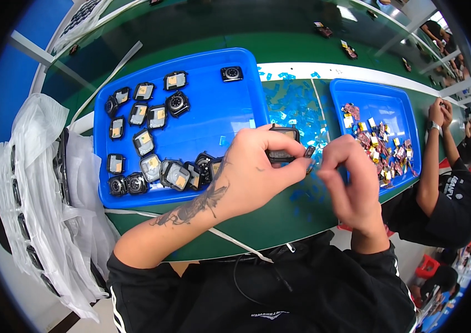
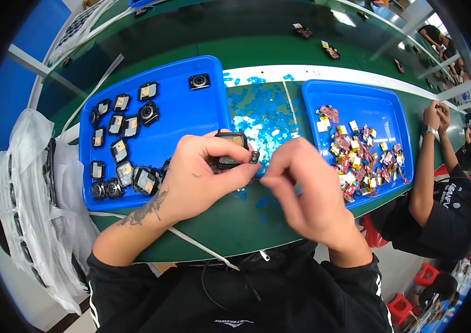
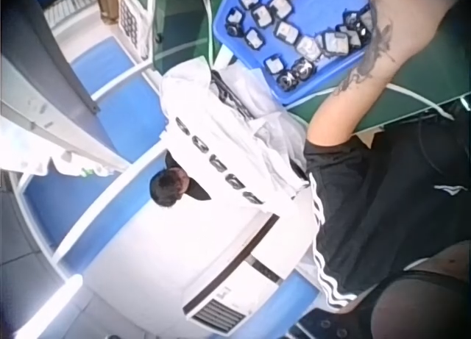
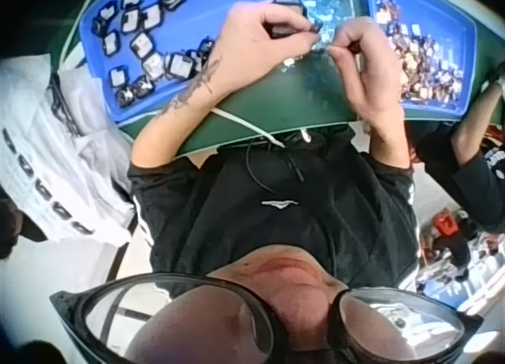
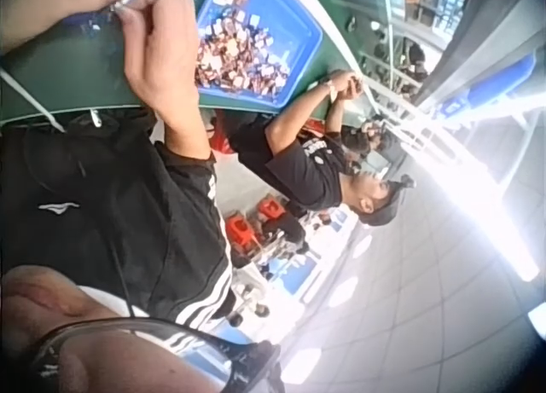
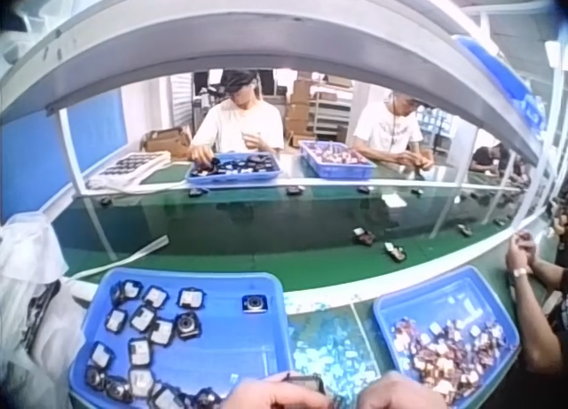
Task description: Assembling small electronic components into frames on an assembly line.
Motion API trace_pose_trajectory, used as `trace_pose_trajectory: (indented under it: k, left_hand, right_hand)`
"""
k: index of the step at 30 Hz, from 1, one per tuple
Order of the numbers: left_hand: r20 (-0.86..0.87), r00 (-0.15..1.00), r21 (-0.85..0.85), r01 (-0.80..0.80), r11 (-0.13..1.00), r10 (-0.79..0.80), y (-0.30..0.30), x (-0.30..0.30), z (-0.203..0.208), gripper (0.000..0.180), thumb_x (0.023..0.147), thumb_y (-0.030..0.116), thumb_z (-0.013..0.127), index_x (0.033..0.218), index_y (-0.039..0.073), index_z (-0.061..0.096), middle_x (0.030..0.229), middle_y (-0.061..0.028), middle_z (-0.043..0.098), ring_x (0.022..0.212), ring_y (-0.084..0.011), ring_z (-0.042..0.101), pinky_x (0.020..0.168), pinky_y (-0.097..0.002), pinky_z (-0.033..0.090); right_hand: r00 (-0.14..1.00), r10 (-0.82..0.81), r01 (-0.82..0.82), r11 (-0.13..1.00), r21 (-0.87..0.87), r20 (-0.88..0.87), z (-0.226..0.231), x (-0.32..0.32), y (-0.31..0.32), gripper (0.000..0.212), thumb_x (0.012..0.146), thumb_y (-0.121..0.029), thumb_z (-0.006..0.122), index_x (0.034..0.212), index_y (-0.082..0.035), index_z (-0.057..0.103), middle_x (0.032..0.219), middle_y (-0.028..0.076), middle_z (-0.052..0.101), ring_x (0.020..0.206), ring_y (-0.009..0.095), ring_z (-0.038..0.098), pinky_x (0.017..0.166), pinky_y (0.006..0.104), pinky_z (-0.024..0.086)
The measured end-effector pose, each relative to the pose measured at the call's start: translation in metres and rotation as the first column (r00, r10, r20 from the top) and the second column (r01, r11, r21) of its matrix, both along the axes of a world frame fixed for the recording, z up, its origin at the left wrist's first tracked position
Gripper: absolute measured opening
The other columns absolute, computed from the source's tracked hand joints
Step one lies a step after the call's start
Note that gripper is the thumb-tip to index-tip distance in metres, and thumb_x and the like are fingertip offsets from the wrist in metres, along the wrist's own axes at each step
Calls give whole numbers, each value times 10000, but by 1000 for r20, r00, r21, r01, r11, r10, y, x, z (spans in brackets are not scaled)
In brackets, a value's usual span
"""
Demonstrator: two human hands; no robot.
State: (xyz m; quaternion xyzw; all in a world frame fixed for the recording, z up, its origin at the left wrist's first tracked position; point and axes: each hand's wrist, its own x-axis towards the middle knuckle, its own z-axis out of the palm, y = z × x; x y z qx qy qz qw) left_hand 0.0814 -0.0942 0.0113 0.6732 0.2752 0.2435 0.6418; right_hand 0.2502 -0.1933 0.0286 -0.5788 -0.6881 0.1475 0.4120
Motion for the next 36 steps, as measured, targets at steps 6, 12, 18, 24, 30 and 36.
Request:
trace_pose_trajectory:
  k: [6, 12, 18, 24, 30, 36]
  left_hand:
    - [27, 999, -250, 49, 967, -44, 2, 2, -1, 114, 836, 2, 712, 915, -78, 696, 878, -51, 669, 790, -70, 620, 667, -207, 488]
    - [77, 973, -429, 228, 874, -216, 4, -1, 3, 145, 867, 9, 689, 994, -61, 688, 957, -69, 682, 810, -83, 634, 691, -211, 496]
    - [70, 997, -70, 45, 997, -40, 3, -2, 10, 469, 966, -11, 433, 1429, 31, 377, 1282, -110, 552, 1126, -110, 528, 882, -235, 435]
    - [145, 987, -51, 78, 996, -70, -3, 0, 1, 545, 963, -42, 427, 1480, 22, 267, 1341, -150, 505, 1200, -159, 509, 986, -289, 413]
    - [243, 966, -149, 123, 981, -84, -5, 2, 5, 541, 966, -63, 414, 1473, 7, 240, 1329, -160, 499, 1235, -179, 498, 1038, -311, 394]
    - [155, 975, -142, 182, 973, -160, -4, 1, 3, 545, 954, -80, 423, 1462, 5, 245, 1290, -160, 512, 1226, -176, 504, 1036, -306, 398]
  right_hand:
    - [965, -188, 142, 961, -239, -183, -6, 7, 5, 502, 797, 94, 636, 1275, -58, 611, 918, 91, 639, 799, 159, 598, 705, 290, 483]
    - [853, 125, -187, 980, -74, -507, -20, 15, 5, 248, 805, 84, 651, 1036, 4, 692, 1009, 118, 649, 851, 164, 606, 726, 271, 486]
    - [779, -164, 176, 984, -40, -605, -12, 16, -7, 145, 832, 85, 648, 971, 45, 648, 931, 109, 661, 858, 163, 635, 774, 282, 516]
    - [977, -160, 161, 987, -6, -142, 4, -9, 13, 181, 791, 61, 694, 955, -15, 708, 802, 82, 657, 609, 133, 582, 541, 243, 435]
    - [952, -247, 221, 963, -156, -178, 14, -19, 14, 155, 783, 50, 705, 918, -26, 692, 765, 61, 658, 523, 127, 542, 485, 260, 414]
    - [970, -199, 190, 979, -76, -138, 11, -17, 15, 135, 784, 41, 705, 899, -26, 682, 762, 67, 662, 521, 130, 549, 482, 264, 419]
